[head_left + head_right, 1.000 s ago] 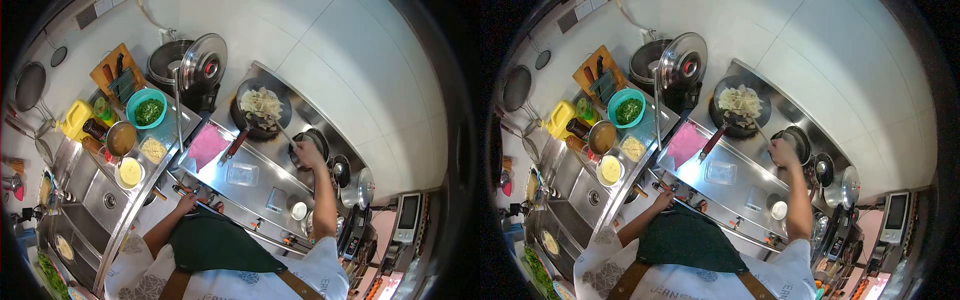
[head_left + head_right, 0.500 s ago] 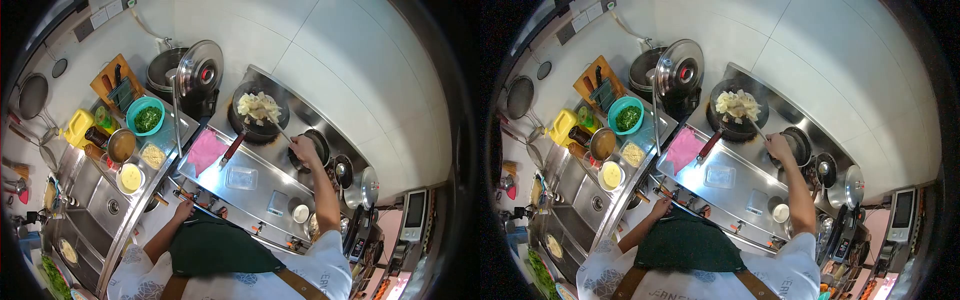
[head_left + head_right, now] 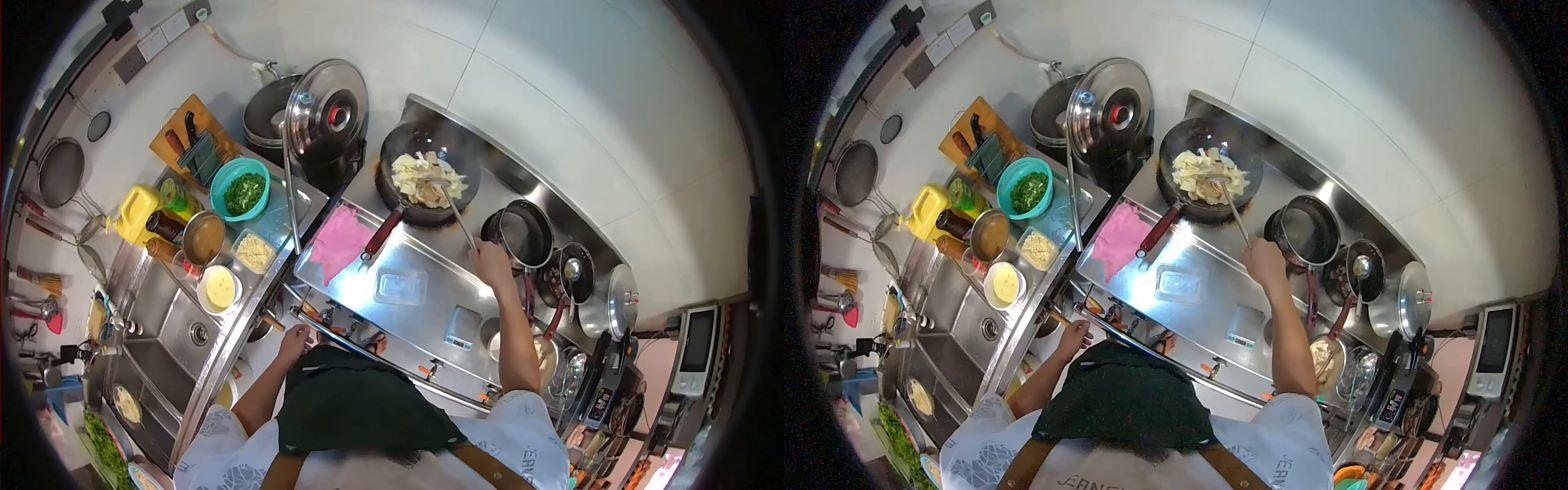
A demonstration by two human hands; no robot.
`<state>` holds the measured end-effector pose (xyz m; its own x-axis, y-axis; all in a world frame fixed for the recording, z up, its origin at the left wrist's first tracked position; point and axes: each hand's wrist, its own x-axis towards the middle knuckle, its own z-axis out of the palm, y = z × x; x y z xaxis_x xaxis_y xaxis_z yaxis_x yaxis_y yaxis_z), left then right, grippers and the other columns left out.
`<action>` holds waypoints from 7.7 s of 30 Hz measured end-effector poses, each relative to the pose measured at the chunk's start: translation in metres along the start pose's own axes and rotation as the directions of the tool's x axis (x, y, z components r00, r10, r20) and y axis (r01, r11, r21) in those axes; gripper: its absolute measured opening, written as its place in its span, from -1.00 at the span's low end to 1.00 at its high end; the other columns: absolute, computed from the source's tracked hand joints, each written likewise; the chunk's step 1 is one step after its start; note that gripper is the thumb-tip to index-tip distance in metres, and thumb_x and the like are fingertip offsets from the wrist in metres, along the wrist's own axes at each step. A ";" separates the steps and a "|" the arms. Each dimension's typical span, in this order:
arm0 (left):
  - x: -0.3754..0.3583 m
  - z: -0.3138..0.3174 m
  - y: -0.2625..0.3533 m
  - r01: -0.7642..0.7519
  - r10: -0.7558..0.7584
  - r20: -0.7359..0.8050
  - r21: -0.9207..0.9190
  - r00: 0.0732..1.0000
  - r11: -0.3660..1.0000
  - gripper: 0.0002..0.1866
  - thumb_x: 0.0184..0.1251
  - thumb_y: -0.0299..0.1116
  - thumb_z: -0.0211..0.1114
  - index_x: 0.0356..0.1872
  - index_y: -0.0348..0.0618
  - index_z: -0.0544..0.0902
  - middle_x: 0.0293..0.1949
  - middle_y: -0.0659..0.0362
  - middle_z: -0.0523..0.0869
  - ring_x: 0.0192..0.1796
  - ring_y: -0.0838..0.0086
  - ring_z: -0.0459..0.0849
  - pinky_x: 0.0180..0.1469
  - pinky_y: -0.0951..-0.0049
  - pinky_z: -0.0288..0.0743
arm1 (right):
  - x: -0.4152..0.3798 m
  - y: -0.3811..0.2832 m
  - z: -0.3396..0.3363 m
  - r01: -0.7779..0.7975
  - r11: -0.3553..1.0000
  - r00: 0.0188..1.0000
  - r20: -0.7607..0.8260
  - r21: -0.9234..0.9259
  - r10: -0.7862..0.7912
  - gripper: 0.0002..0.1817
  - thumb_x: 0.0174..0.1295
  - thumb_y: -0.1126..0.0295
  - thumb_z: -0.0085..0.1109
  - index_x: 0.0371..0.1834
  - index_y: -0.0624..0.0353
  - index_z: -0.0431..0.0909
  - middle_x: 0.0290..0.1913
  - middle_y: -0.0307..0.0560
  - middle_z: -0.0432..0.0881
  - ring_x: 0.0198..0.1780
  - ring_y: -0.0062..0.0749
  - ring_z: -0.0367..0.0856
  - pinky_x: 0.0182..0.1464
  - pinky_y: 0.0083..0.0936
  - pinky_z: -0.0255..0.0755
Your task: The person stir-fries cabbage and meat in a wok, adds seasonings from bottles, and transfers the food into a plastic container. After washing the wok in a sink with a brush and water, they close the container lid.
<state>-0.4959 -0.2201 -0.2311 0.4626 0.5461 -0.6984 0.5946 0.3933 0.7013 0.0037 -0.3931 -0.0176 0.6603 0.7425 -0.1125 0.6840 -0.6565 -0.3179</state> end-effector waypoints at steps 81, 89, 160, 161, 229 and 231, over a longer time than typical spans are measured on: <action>0.107 -0.116 0.091 -0.405 0.148 -0.558 -0.371 0.817 0.836 -0.80 0.36 -0.53 0.16 -0.12 -0.18 0.33 -0.36 0.06 0.57 -0.50 0.41 0.67 -0.49 0.45 0.66 | -0.077 -0.240 0.138 -0.285 0.739 0.759 0.615 0.610 -0.215 -0.52 0.52 0.26 -0.03 0.45 0.12 0.41 -0.56 -0.35 0.31 -0.52 -0.67 0.27 -0.46 -0.56 0.27; 0.109 -0.121 0.091 -0.363 0.057 -0.538 -0.483 0.841 0.797 -0.75 0.31 -0.54 0.18 -0.07 -0.22 0.33 -0.32 0.05 0.58 -0.48 0.38 0.70 -0.47 0.43 0.69 | -0.089 -0.224 0.124 -0.652 0.474 0.616 0.778 0.592 -0.124 -0.47 0.54 0.26 0.00 0.52 0.12 0.30 -0.50 -0.33 0.42 -0.68 -0.73 0.20 -0.69 -0.69 0.07; -0.003 -0.156 -0.014 -0.563 -0.142 -0.776 -0.558 0.615 0.610 -0.77 0.41 -0.50 0.21 -0.20 -0.15 0.28 -0.25 0.07 0.53 -0.34 0.34 0.71 -0.31 0.29 0.81 | -0.103 -0.271 0.133 -0.533 0.707 0.422 0.871 0.464 -0.252 -0.50 0.50 0.35 0.02 0.50 0.09 0.36 -0.57 -0.39 0.38 -0.72 -0.70 0.20 -0.70 -0.66 0.06; -0.002 -0.157 -0.015 -0.559 -0.162 -0.770 -0.574 0.618 0.599 -0.77 0.42 -0.49 0.22 -0.20 -0.15 0.28 -0.24 0.07 0.53 -0.35 0.34 0.71 -0.32 0.29 0.81 | -0.103 -0.265 0.135 -0.580 0.673 0.408 0.879 0.459 -0.248 -0.50 0.50 0.35 0.02 0.49 0.10 0.36 -0.57 -0.37 0.39 -0.72 -0.69 0.20 -0.71 -0.66 0.07; 0.013 -0.048 0.031 -0.189 0.046 -0.276 -0.518 0.960 0.834 -0.63 0.60 -0.07 0.03 0.12 -0.16 0.39 -0.27 0.06 0.62 -0.38 0.41 0.66 -0.43 0.46 0.60 | 0.166 -0.029 -0.176 -0.165 0.869 0.739 0.526 -0.466 0.422 -0.75 0.24 0.24 0.21 -0.41 0.21 0.67 -0.56 -0.09 0.59 -0.63 -0.40 0.50 -0.63 -0.38 0.38; 0.014 -0.049 0.030 -0.189 0.042 -0.283 -0.518 0.958 0.834 -0.63 0.60 -0.07 0.04 0.12 -0.16 0.39 -0.27 0.06 0.62 -0.39 0.42 0.66 -0.44 0.47 0.59 | 0.182 0.013 -0.145 -0.232 0.923 0.640 0.667 -0.307 0.382 -0.73 0.28 0.20 0.24 -0.17 0.19 0.68 -0.58 -0.20 0.56 -0.68 -0.56 0.41 -0.67 -0.52 0.31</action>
<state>-0.5036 -0.1642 -0.2130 0.2824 0.7489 -0.5995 0.0676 0.6079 0.7912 0.1778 -0.2859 0.0945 0.4774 0.3126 -0.8212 0.5733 -0.8190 0.0215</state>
